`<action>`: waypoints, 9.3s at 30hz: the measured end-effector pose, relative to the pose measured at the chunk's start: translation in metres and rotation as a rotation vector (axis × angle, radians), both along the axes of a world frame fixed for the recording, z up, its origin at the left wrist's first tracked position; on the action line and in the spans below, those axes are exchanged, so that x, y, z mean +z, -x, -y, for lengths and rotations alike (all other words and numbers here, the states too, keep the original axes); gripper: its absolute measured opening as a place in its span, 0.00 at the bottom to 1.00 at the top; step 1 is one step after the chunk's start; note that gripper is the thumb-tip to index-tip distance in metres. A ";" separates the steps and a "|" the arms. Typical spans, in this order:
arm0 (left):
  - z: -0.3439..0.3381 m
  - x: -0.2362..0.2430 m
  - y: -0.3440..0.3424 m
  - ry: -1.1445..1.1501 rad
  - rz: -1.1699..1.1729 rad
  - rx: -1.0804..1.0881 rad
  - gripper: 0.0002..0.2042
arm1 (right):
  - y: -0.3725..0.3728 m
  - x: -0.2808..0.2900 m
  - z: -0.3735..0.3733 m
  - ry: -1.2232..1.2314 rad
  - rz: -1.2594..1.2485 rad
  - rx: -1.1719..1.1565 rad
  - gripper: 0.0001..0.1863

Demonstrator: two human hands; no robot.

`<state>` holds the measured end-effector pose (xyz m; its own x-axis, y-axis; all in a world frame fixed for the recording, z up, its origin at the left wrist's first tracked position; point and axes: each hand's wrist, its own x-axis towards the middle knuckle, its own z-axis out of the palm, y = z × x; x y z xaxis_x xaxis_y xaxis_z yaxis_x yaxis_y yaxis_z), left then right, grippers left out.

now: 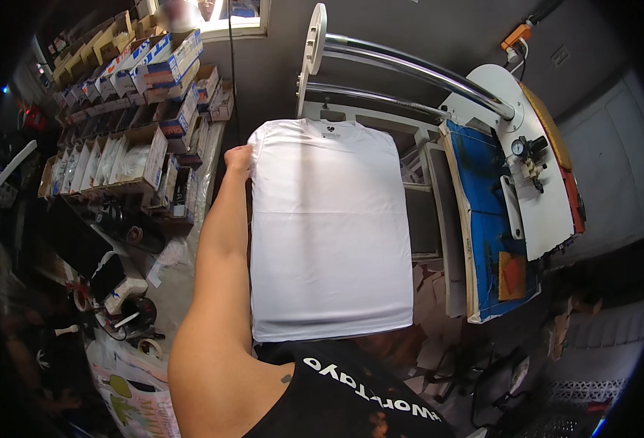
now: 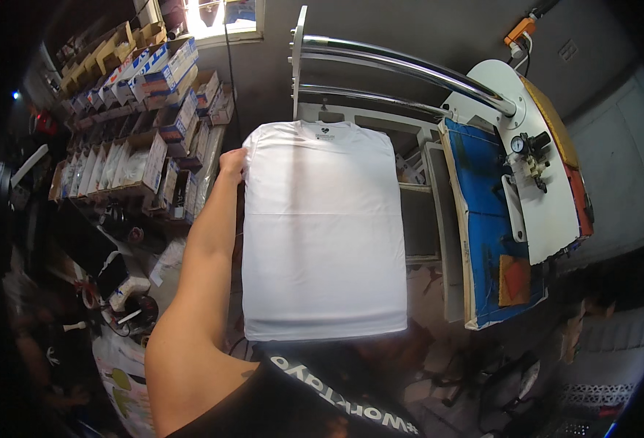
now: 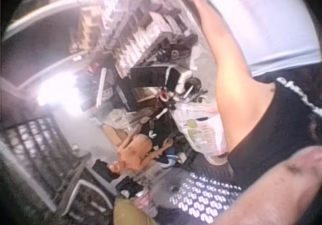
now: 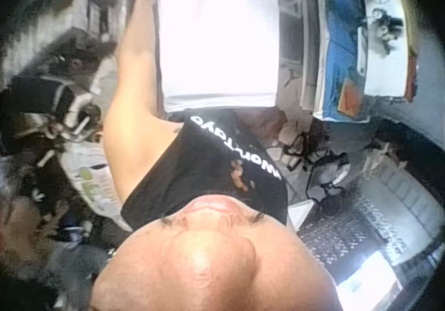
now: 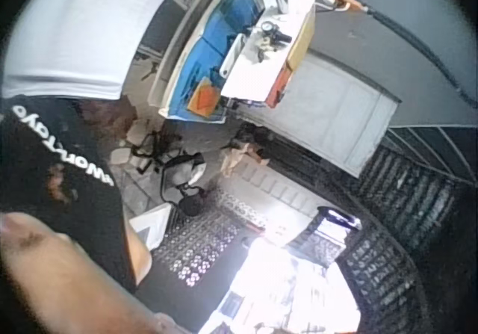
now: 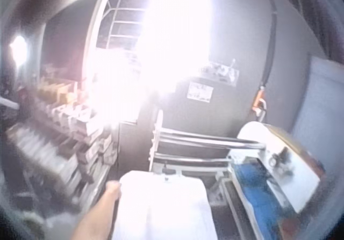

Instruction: The person operates a heat press to print designs on t-shirts. They place a white t-shirt on the press, lower the heated platen, then remove it and peel off the transfer film to reveal a printed graphic. The process is repeated with a black t-shirt.

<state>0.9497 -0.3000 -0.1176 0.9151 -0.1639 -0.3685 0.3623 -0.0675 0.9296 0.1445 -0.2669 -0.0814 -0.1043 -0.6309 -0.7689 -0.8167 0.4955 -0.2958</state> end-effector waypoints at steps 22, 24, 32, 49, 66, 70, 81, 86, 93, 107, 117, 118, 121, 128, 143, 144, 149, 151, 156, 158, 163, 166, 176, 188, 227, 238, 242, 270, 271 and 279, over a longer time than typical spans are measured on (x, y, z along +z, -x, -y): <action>-0.115 -0.024 0.114 -0.004 0.244 -0.297 0.06 | -0.009 -0.021 0.064 0.206 0.060 0.113 0.15; -0.195 -0.058 0.140 0.016 0.203 -0.446 0.09 | -0.029 -0.051 0.088 0.282 0.266 0.125 0.11; -0.266 0.033 0.295 0.261 -0.409 -0.361 0.15 | -0.125 -0.036 0.162 0.224 0.743 -0.163 0.19; -0.280 0.033 0.337 0.137 -0.350 -0.338 0.12 | -0.123 -0.024 0.199 -0.123 1.010 0.010 0.12; -0.302 0.019 0.342 0.182 -0.462 -0.433 0.13 | -0.120 -0.004 0.175 -0.255 0.967 -0.122 0.10; -0.313 -0.001 0.343 0.302 -0.499 -0.461 0.14 | -0.095 -0.023 0.179 -0.353 0.887 -0.218 0.10; -0.322 -0.038 0.304 -0.520 0.333 -0.251 0.09 | -0.068 -0.042 0.169 0.574 0.330 0.155 0.04; -0.329 -0.029 0.237 -0.759 0.700 -0.072 0.09 | -0.104 -0.001 0.161 1.047 0.196 0.419 0.05; -0.334 -0.029 0.181 -0.861 0.865 -0.109 0.17 | -0.184 0.056 0.095 1.115 0.274 0.582 0.06; -0.338 -0.039 0.178 -1.048 0.825 -0.186 0.27 | -0.449 0.109 -0.034 0.872 0.863 1.128 0.04; -0.337 -0.027 0.176 -1.034 0.805 -0.173 0.27 | -0.641 0.159 -0.092 0.761 1.173 1.679 0.04; -0.336 -0.023 0.176 -1.029 0.814 -0.177 0.27 | -0.655 0.161 -0.094 0.783 1.186 1.687 0.04; -0.338 -0.016 0.174 -1.015 0.823 -0.186 0.27 | -0.690 0.169 -0.102 0.795 1.159 1.690 0.04; -0.339 -0.024 0.173 -1.024 0.784 -0.219 0.27 | -0.755 0.163 -0.107 0.959 1.109 1.652 0.04; -0.337 -0.020 0.171 -1.027 0.791 -0.186 0.27 | -0.878 0.150 -0.130 1.222 0.425 1.734 0.10; -0.336 -0.020 0.171 -1.025 0.797 -0.180 0.27 | -0.878 0.151 -0.131 1.187 0.410 1.730 0.10; -0.337 -0.022 0.173 -1.025 0.792 -0.163 0.27 | -0.877 0.158 -0.129 1.186 0.470 1.763 0.10; -0.337 -0.023 0.173 -1.030 0.788 -0.153 0.27 | -0.872 0.159 -0.122 1.258 0.646 1.696 0.10; -0.337 -0.024 0.174 -1.025 0.781 -0.156 0.27 | -0.860 0.172 -0.107 1.184 1.023 1.341 0.08; -0.337 -0.023 0.174 -1.028 0.786 -0.151 0.27 | -0.848 0.186 -0.106 0.824 0.964 1.273 0.10; -0.338 -0.022 0.172 -1.016 0.771 -0.172 0.27 | -0.833 0.172 -0.090 0.610 1.151 1.132 0.13; -0.338 -0.021 0.173 -1.043 0.785 -0.178 0.26 | -0.831 0.164 -0.074 0.563 1.106 1.121 0.12; -0.337 -0.019 0.174 -1.088 0.744 -0.211 0.27 | -0.830 0.160 -0.070 0.292 1.174 0.892 0.14; -0.335 -0.018 0.173 -1.070 0.775 -0.186 0.27 | -0.829 0.158 -0.067 -0.029 1.220 0.673 0.08; -0.336 -0.022 0.172 -1.082 0.741 -0.217 0.27 | -0.836 0.196 -0.022 0.406 1.273 1.052 0.10; -0.335 -0.021 0.170 -1.094 0.708 -0.244 0.26 | -0.867 0.251 -0.006 1.247 1.144 1.328 0.06; -0.334 -0.019 0.171 -1.081 0.725 -0.231 0.25 | -0.885 0.250 0.008 1.304 0.965 1.559 0.07; -0.330 -0.008 0.170 -1.114 0.810 -0.280 0.26 | -0.820 0.249 -0.099 1.311 1.032 1.733 0.08; -0.329 -0.008 0.170 -1.120 0.800 -0.284 0.26 | -0.821 0.250 -0.107 1.318 1.056 1.730 0.09; -0.325 -0.024 0.168 -1.118 0.836 -0.263 0.27 | -0.820 0.246 -0.146 1.355 1.210 1.647 0.08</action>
